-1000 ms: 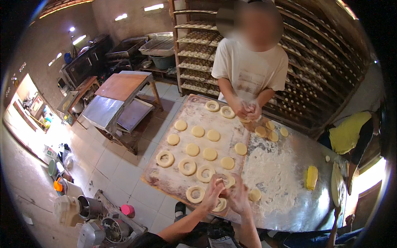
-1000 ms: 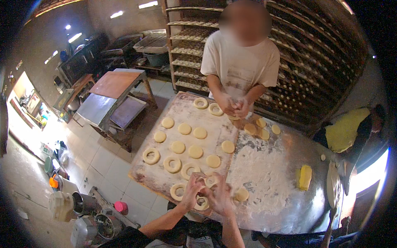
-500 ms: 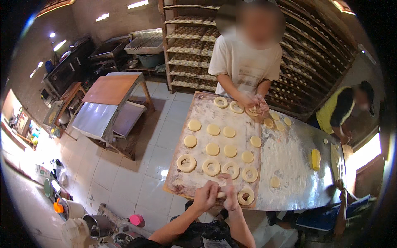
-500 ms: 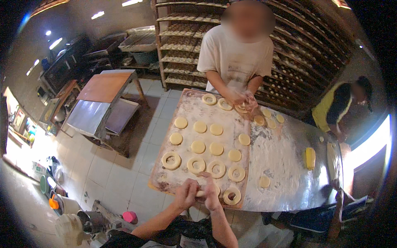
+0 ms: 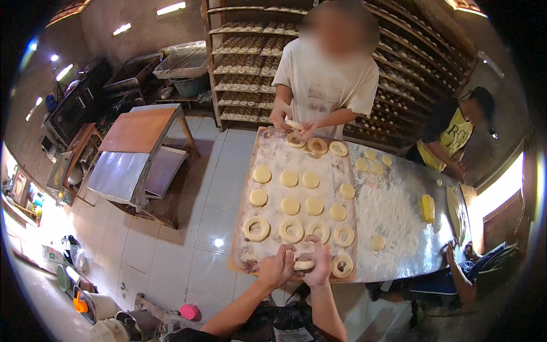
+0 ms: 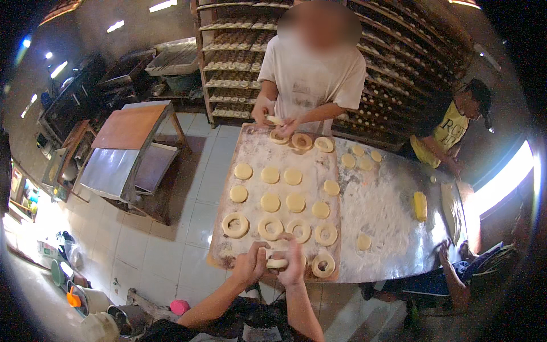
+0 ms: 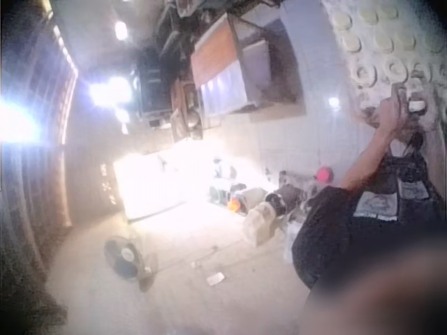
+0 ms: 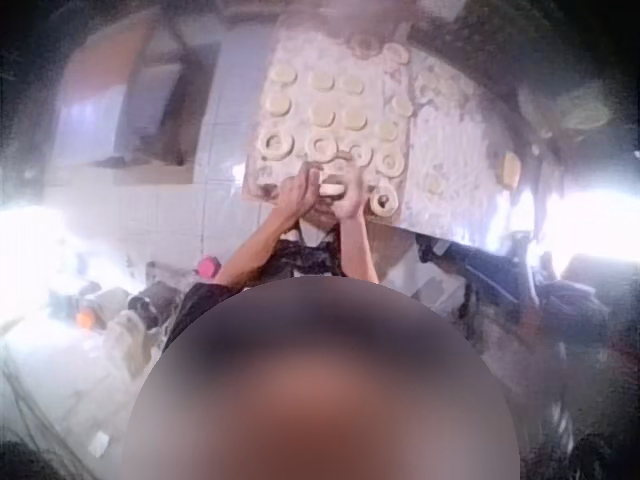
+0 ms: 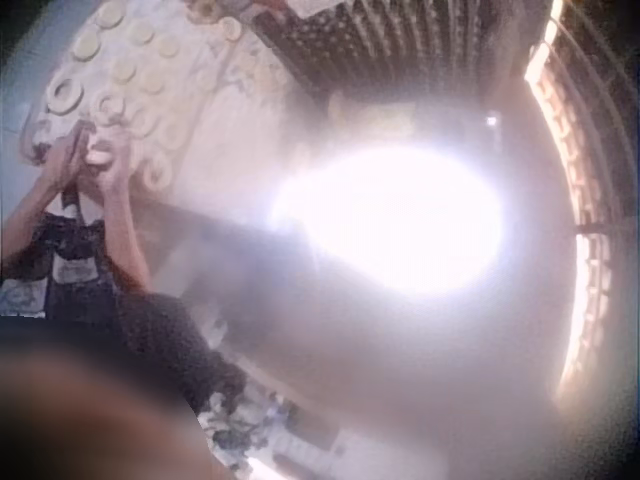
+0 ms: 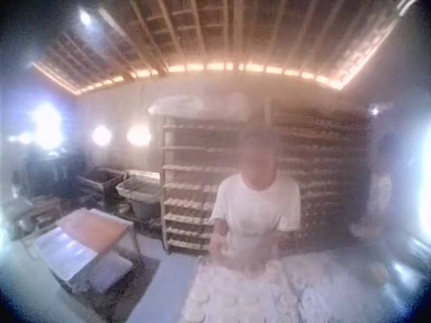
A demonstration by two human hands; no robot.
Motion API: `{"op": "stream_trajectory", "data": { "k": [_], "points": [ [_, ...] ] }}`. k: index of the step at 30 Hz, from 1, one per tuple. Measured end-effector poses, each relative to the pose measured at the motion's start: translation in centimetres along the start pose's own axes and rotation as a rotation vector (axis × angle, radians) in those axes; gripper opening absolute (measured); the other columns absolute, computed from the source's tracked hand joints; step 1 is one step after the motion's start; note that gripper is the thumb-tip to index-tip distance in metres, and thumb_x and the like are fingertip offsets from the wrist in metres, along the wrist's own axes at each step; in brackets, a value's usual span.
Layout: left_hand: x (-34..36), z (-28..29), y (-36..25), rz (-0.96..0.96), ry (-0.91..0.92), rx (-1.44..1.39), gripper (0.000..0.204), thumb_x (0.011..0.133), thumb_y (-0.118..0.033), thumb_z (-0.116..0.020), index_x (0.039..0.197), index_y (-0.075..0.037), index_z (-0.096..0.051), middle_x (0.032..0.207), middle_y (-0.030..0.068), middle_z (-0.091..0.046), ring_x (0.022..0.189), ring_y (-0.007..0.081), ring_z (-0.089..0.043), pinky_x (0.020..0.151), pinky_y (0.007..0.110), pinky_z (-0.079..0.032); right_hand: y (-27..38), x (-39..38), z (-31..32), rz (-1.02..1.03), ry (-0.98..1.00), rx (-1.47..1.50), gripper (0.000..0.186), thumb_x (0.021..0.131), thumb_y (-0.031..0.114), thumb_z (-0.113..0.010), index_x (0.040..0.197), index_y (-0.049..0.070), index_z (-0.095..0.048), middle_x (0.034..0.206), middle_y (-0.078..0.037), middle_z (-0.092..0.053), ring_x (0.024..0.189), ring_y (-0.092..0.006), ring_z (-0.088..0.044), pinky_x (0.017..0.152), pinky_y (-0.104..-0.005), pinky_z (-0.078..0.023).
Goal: The person shapes small dough pieces into rings by hand and places them on a wooden board. A coworker also shapes dough and moves trays of shaped dough to a rack in the background.
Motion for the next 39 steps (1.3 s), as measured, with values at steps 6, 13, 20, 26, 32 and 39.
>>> {"op": "stream_trajectory", "data": {
  "k": [6,13,20,26,32,39],
  "points": [
    [1.1,-0.3,0.1,-0.008,0.064,-0.048,0.026,0.105,-0.031,-0.045,0.118,-0.011,-0.053,0.070,0.0230,-0.066,0.068,0.0469,-0.065,0.061,0.056,-0.051,-0.5,-0.8,1.8,-0.331,-0.227,-0.417,0.057,0.105,0.049,-0.047,0.147,0.011,-0.039,0.112,-0.005,-0.060,0.089,-0.0099,-0.056,0.077,-0.0288,-0.050],
    [4.5,0.1,0.7,0.133,-0.042,0.194,0.043,0.102,-0.033,-0.051,0.131,-0.002,-0.047,0.101,0.0295,-0.062,0.098,0.0466,-0.062,0.079,0.059,-0.047,0.1,1.2,3.4,-0.319,-0.434,-1.543,0.057,0.102,0.044,-0.052,0.147,0.011,-0.038,0.121,-0.020,-0.057,0.111,-0.0340,-0.055,0.096,-0.0473,-0.044],
    [2.2,1.9,2.2,0.012,-0.020,0.645,0.065,0.087,-0.026,-0.069,0.144,-0.008,-0.042,0.117,0.0196,-0.052,0.106,0.0381,-0.052,0.089,0.052,-0.038,0.7,0.5,3.6,-0.750,-0.449,-1.812,0.072,0.087,0.035,-0.069,0.147,0.011,-0.036,0.130,-0.020,-0.053,0.123,-0.0398,-0.049,0.104,-0.0566,-0.034],
    [1.3,0.1,3.7,0.099,0.048,0.650,0.075,0.079,-0.024,-0.074,0.146,-0.009,-0.042,0.120,0.0199,-0.051,0.110,0.0385,-0.051,0.090,0.053,-0.038,-2.1,-0.2,3.2,-0.812,-0.314,-1.922,0.078,0.080,0.040,-0.075,0.145,0.013,-0.040,0.128,-0.019,-0.052,0.124,-0.0377,-0.048,0.107,-0.0581,-0.029],
    [1.4,0.3,1.7,0.095,0.058,0.661,0.081,0.082,-0.033,-0.075,0.150,-0.009,-0.037,0.126,0.0210,-0.050,0.115,0.0402,-0.050,0.093,0.056,-0.037,2.2,-4.1,7.3,-0.590,-0.478,-1.844,0.070,0.085,0.039,-0.072,0.142,0.010,-0.044,0.133,-0.023,-0.051,0.124,-0.0417,-0.048,0.106,-0.0600,-0.033],
    [3.0,-5.8,-2.3,0.076,0.085,0.526,0.071,0.085,-0.029,-0.072,0.146,-0.007,-0.042,0.126,0.0241,-0.054,0.114,0.0418,-0.050,0.091,0.059,-0.041,17.2,-14.4,24.3,-0.642,-0.947,-2.104,0.037,0.091,0.033,-0.067,0.119,0.009,-0.062,0.110,-0.021,-0.066,0.109,-0.0408,-0.060,0.094,-0.0502,-0.047]
  ]
}}
Point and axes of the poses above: each hand's wrist, its own x-axis towards the middle knuckle, its own z-axis out of the back of the hand, y = z × x, the point moved 5 cm from there along x, towards the middle knuckle
